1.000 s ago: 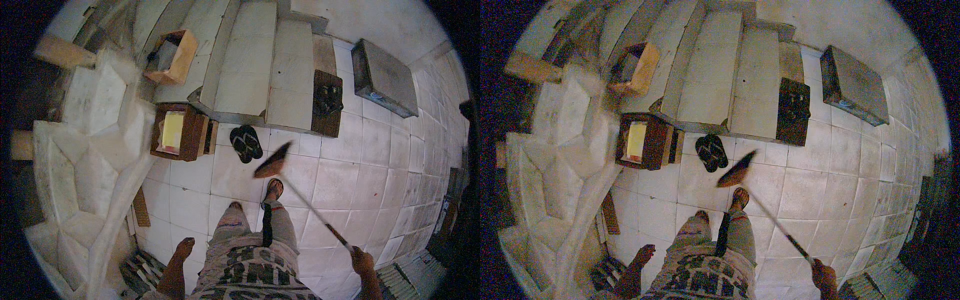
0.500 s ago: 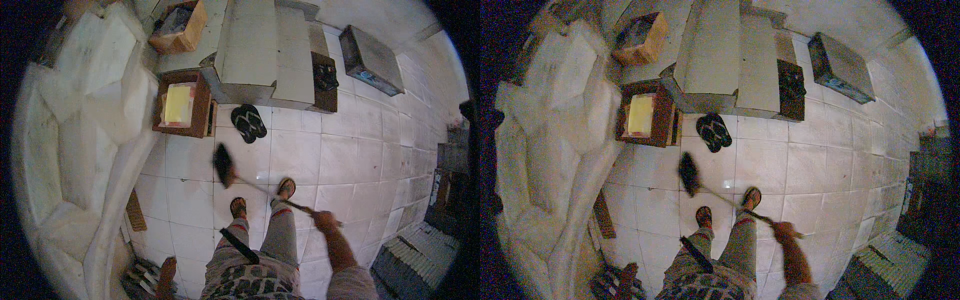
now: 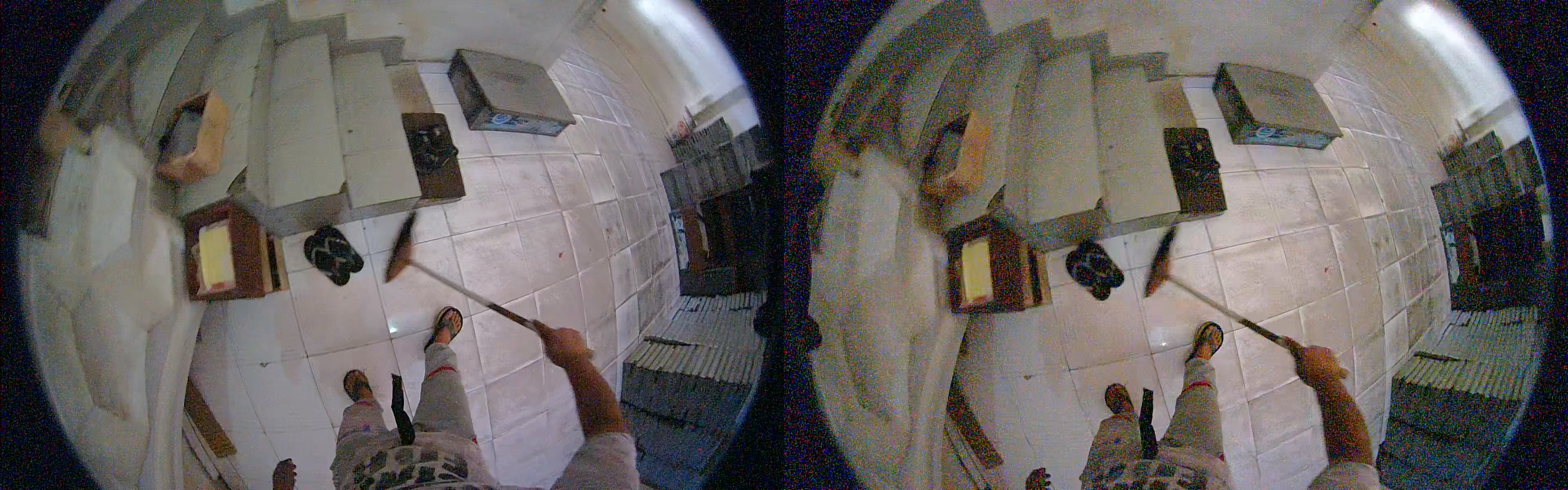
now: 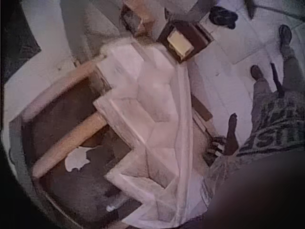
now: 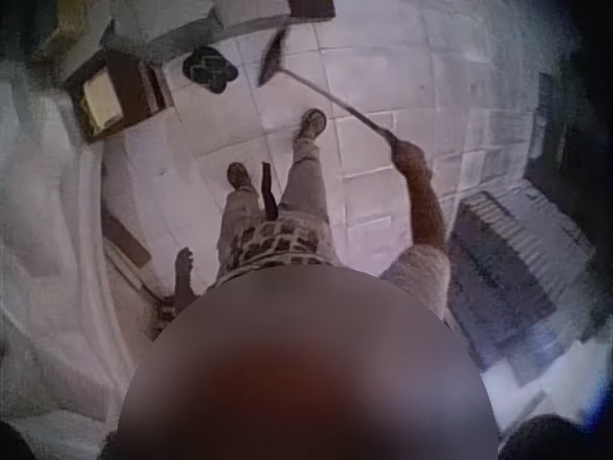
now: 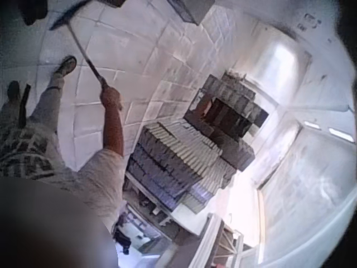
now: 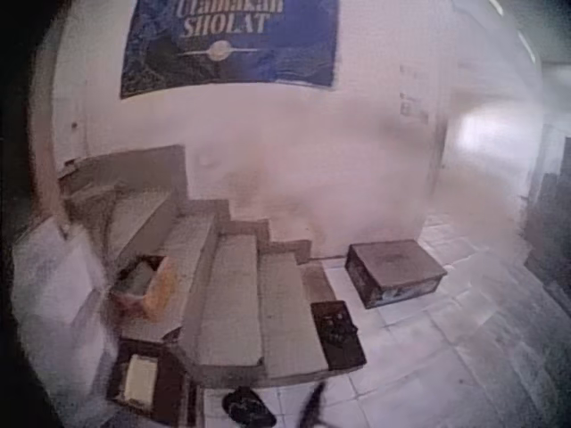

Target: The person sweeps a tiled floor with a broom, moving debris across the room and up a short flight of stairs. The person navigates around stacked materials and boxes while sweeping.

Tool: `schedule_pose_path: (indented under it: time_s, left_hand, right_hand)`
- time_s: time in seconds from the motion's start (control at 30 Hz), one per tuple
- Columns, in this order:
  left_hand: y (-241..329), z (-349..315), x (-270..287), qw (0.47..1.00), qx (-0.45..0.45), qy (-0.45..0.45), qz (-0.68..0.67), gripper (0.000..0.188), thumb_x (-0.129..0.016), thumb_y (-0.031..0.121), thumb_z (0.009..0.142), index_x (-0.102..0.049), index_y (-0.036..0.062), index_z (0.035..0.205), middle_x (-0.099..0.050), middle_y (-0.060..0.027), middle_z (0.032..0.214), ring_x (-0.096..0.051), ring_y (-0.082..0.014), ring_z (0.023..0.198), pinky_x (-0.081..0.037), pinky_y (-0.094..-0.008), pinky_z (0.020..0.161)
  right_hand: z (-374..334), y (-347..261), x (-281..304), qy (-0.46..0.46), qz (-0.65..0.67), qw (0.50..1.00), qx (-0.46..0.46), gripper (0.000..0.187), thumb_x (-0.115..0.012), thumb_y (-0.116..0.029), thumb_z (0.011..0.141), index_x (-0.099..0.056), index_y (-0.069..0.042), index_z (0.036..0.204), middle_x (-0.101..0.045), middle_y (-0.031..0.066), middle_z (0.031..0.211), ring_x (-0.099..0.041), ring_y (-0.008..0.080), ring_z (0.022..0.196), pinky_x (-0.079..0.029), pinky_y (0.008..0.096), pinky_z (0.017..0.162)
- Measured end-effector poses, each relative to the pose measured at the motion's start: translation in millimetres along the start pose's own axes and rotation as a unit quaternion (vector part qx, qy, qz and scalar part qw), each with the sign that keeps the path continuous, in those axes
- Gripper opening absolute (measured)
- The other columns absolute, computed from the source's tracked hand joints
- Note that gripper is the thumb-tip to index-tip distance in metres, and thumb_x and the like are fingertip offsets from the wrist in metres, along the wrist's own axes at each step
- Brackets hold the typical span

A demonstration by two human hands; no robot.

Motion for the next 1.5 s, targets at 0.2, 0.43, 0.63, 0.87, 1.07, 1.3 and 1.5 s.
schedule_pose_path:
  time_s: [0.2,0.43,0.63,0.87,1.07,1.3,1.5]
  left_hand:
    - [69.0,-2.4,-65.6,0.990,-0.016,0.118,0.079,0.031,-0.047,0.023,0.086,-0.048,0.0148,0.116,-0.058,-0.0044,0.095,-0.052,-0.0135,0.065,-0.043,-0.0288,0.052]
    - [93.4,-22.7,-226.4,0.974,0.220,-0.052,0.013,0.034,-0.048,0.029,0.085,-0.047,0.0179,0.118,-0.056,-0.0014,0.098,-0.052,-0.0151,0.069,-0.045,-0.0309,0.054]
    - [193.5,47.5,-265.5,0.973,0.171,0.000,0.156,0.034,-0.049,0.035,0.084,-0.049,0.0192,0.114,-0.056,0.0004,0.094,-0.051,-0.0142,0.069,-0.043,-0.0305,0.053]
    - [316.2,183.9,-285.1,0.883,0.035,-0.113,0.454,0.033,-0.046,0.030,0.085,-0.050,0.0127,0.113,-0.056,-0.0072,0.095,-0.053,-0.0197,0.075,-0.043,-0.0352,0.063]
    - [509.3,334.3,-410.9,0.599,-0.193,-0.252,0.735,0.032,-0.046,0.024,0.086,-0.051,0.0047,0.111,-0.057,-0.0116,0.092,-0.054,-0.0210,0.079,-0.044,-0.0356,0.070]
    - [674.7,365.1,-557.7,0.640,-0.139,-0.233,0.719,0.033,-0.049,0.029,0.085,-0.054,0.0001,0.102,-0.059,-0.0103,0.088,-0.054,-0.0168,0.076,-0.044,-0.0294,0.066]
    - [636.5,322.4,-619.8,0.541,-0.130,-0.296,0.777,0.036,-0.050,0.030,0.085,-0.053,-0.0007,0.104,-0.060,-0.0121,0.095,-0.054,-0.0178,0.078,-0.044,-0.0302,0.068]
  right_hand:
    - [192.8,11.6,-18.3,0.001,-0.023,0.997,0.079,0.045,-0.042,-0.023,0.086,-0.033,-0.034,0.128,-0.062,0.0131,0.078,-0.062,0.0294,0.070,-0.049,0.0436,0.060]
    - [198.9,293.3,-9.5,-0.013,-0.016,0.994,-0.107,0.033,-0.046,-0.023,0.084,-0.046,-0.026,0.117,-0.062,0.0111,0.077,-0.062,0.0290,0.071,-0.049,0.0426,0.060]
    - [130.9,380.7,-17.7,0.107,0.122,0.959,-0.231,0.030,-0.043,-0.032,0.086,-0.052,-0.014,0.109,-0.061,0.0163,0.073,-0.060,0.0352,0.069,-0.046,0.0472,0.061]
    - [-50.0,277.9,-179.6,0.111,0.392,0.824,-0.394,0.055,-0.046,-0.052,0.080,-0.056,0.000,0.092,-0.058,0.0253,0.078,-0.056,0.0410,0.075,-0.043,0.0488,0.066]
    - [-186.1,16.0,-237.3,-0.020,0.622,0.608,-0.493,0.060,-0.059,-0.049,0.074,-0.054,0.007,0.095,-0.057,0.0233,0.075,-0.056,0.0383,0.073,-0.044,0.0415,0.064]
    - [-314.1,-275.5,-166.4,-0.243,0.623,0.356,-0.653,0.071,-0.052,-0.059,0.072,-0.057,0.006,0.102,-0.058,0.0253,0.097,-0.055,0.0386,0.094,-0.043,0.0414,0.083]
    - [-369.0,-456.2,-115.0,-0.354,0.615,0.234,-0.664,0.053,-0.050,-0.049,0.078,-0.056,-0.005,0.107,-0.056,0.0176,0.108,-0.053,0.0335,0.101,-0.042,0.0411,0.085]
Point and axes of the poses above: each hand's wrist, its own z-axis towards the middle knuckle, its own x-axis out of the back of the hand, y = z × x, the point moved 8 cm from there along z, towards the middle knuckle
